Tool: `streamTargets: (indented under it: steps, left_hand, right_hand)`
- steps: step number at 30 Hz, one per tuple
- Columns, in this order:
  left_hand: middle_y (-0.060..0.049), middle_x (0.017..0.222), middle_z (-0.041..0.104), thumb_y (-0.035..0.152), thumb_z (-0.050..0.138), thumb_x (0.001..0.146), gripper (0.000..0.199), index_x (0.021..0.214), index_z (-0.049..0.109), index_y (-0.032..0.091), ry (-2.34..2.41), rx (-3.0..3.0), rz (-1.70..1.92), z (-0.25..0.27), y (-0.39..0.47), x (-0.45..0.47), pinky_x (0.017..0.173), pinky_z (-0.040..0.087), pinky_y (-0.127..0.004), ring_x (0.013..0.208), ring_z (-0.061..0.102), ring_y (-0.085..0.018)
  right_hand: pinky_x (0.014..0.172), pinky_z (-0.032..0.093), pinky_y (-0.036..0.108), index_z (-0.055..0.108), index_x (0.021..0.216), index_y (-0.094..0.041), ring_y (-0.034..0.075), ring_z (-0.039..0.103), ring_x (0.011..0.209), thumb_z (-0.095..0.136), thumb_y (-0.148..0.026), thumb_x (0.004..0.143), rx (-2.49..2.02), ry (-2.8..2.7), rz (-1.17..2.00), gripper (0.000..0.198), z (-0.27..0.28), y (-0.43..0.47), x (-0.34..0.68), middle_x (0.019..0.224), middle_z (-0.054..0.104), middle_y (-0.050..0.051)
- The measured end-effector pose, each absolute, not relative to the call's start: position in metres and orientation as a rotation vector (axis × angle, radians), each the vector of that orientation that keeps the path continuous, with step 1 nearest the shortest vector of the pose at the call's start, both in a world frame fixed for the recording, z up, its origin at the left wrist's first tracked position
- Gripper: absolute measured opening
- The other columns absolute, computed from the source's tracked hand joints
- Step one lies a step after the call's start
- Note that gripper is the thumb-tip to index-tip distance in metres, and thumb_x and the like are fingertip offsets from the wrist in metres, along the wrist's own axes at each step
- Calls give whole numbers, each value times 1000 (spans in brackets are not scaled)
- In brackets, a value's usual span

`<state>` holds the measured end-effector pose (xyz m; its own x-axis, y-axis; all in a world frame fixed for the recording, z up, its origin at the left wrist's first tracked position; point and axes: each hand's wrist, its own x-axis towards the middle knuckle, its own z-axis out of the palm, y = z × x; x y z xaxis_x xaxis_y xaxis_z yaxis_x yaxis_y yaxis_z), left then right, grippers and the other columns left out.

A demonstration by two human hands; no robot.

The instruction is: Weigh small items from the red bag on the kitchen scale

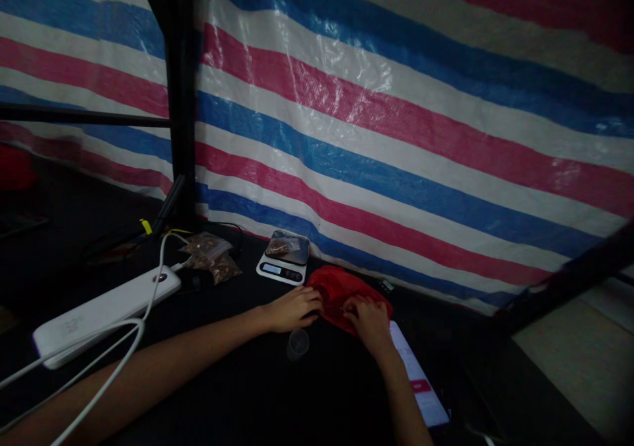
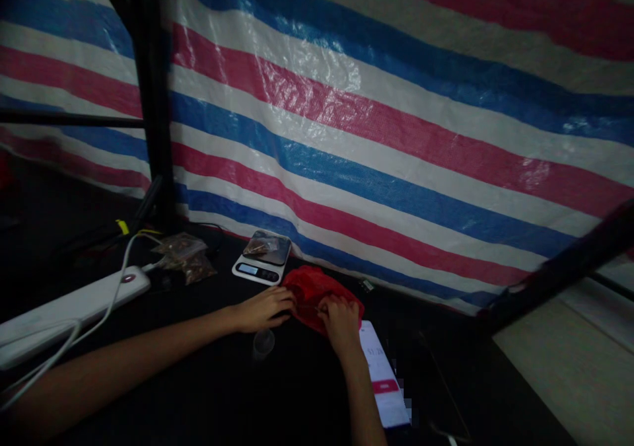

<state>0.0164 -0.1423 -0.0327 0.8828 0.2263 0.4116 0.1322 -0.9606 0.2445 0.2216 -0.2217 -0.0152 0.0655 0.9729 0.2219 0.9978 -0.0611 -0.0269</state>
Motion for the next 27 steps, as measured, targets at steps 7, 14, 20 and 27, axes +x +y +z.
streamTargets:
  steps: [7, 14, 20, 27]
  left_hand:
    - [-2, 98, 54, 23, 46, 81, 15, 95, 53, 20, 274, 2870, 653, -37, -142, 18, 85, 34, -26, 93, 48, -15]
    - [-4, 113, 47, 21, 40, 84, 24, 108, 46, 22, 534, 2772, 1008, -18, -135, 9, 89, 32, -30, 104, 43, -16]
    - [-13, 115, 47, 38, 54, 76, 47, 114, 42, 13, 1250, 2670, 1221, -16, -67, -6, 89, 30, -41, 106, 42, -26]
    - [-7, 86, 61, 29, 45, 82, 19, 83, 59, 17, 1203, 2641, 1254, -7, -42, -2, 94, 26, -41, 90, 52, -21]
  right_hand:
    - [70, 24, 31, 60, 77, -25, 17, 53, 87, 51, -20, 78, -2153, -2050, -257, 10, -11, -222, 214, 82, 63, -1]
    - [71, 24, 33, 59, 89, -26, 19, 52, 88, 47, -24, 81, -2072, -2088, -370, 14, -14, -220, 214, 89, 63, 0]
    - [74, 25, 33, 58, 92, -23, 20, 52, 89, 42, -24, 84, -2046, -2067, -435, 17, -9, -221, 207, 92, 62, 3]
    - [76, 26, 33, 58, 91, -24, 18, 52, 88, 41, -20, 84, -1974, -2034, -370, 19, -1, -223, 199, 92, 62, 2]
